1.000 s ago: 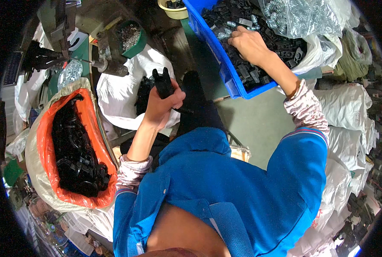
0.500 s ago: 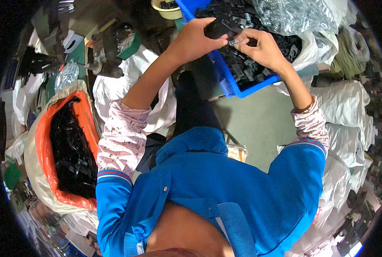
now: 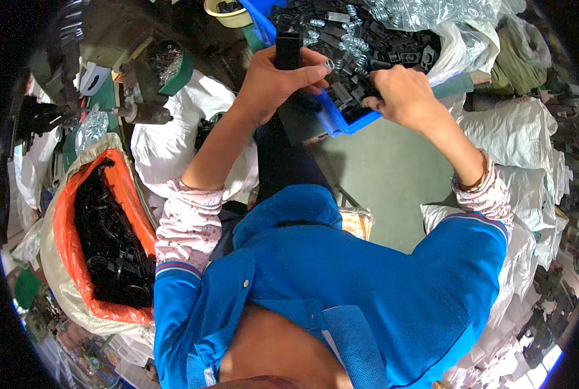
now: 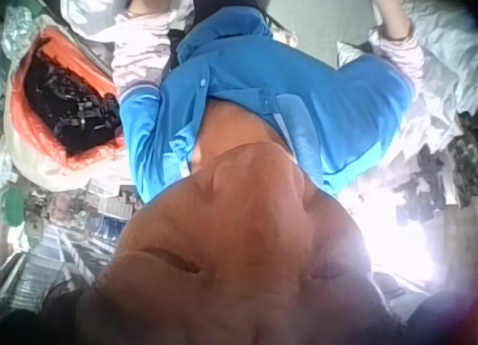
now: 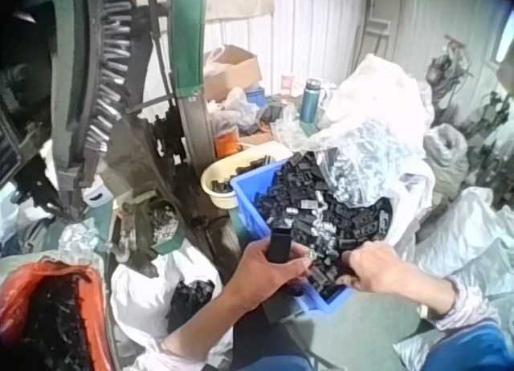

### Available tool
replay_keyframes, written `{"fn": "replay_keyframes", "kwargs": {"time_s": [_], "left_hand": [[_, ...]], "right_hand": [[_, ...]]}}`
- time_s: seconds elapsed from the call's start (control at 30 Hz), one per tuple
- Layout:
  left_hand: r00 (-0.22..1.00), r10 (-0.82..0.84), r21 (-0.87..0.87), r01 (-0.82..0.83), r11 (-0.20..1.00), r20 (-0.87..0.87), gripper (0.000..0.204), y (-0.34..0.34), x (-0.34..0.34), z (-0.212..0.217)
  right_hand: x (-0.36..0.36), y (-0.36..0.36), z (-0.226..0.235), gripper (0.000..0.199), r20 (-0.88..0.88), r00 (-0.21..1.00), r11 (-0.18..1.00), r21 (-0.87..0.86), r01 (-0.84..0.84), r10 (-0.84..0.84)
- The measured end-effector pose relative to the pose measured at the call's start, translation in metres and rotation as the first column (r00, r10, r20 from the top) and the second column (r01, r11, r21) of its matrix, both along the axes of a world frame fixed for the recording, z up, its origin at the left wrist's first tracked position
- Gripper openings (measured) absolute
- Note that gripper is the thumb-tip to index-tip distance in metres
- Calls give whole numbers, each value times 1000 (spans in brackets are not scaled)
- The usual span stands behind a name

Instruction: The person repeatedly picks small black plastic components from a blue bin and a large orange-lined sack, joins them by hand, and places the assembled units into a white sack. The cycle continues throughout the clip.

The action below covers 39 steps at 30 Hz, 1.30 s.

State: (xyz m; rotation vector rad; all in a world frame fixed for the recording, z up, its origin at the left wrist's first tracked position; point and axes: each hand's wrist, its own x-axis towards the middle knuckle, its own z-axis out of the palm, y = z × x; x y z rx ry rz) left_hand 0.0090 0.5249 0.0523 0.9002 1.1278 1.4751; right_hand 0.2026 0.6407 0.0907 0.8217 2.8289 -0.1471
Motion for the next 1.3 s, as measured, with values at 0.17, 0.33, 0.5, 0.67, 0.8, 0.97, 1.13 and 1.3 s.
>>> {"fn": "replay_keyframes", "kwargs": {"time_s": [0.17,0.33,0.5,0.67,0.8,0.97,1.13,1.3], "left_hand": [[994,68,92,-75,993,84,22,-24,-4,-4],[981,168,142,-180,973,93,19,-45,-11,-6],[947,319,130,-311,941,-43,19,-88,-33,-7],[839,520,156,-499,853,-158,16,-143,-56,-19],[753,570,69,-583,809,-329,16,-186,-82,-20],[588,681,108,-717,689,-436,16,-227,-94,-34],[472,721,154,-773,615,-508,15,-255,-97,-43],[482,737,81,-810,581,-474,18,-270,-101,-56]], "right_hand": [[-2,-8,36,20,-353,820,685,-726,64,-451],[-25,-29,6,29,-462,697,402,-877,-264,-549],[-61,-66,-22,27,-277,609,23,-920,-391,-743],[-112,-113,-55,28,-393,606,88,-878,-470,-692],[-151,-136,-69,30,-442,684,2,-840,-542,-580],[-193,-153,-78,30,-196,872,-319,-876,-361,-450],[-221,-168,-103,28,14,932,-501,-846,-181,-361],[-226,-192,-101,22,-197,891,-372,-856,-359,-408]]}}
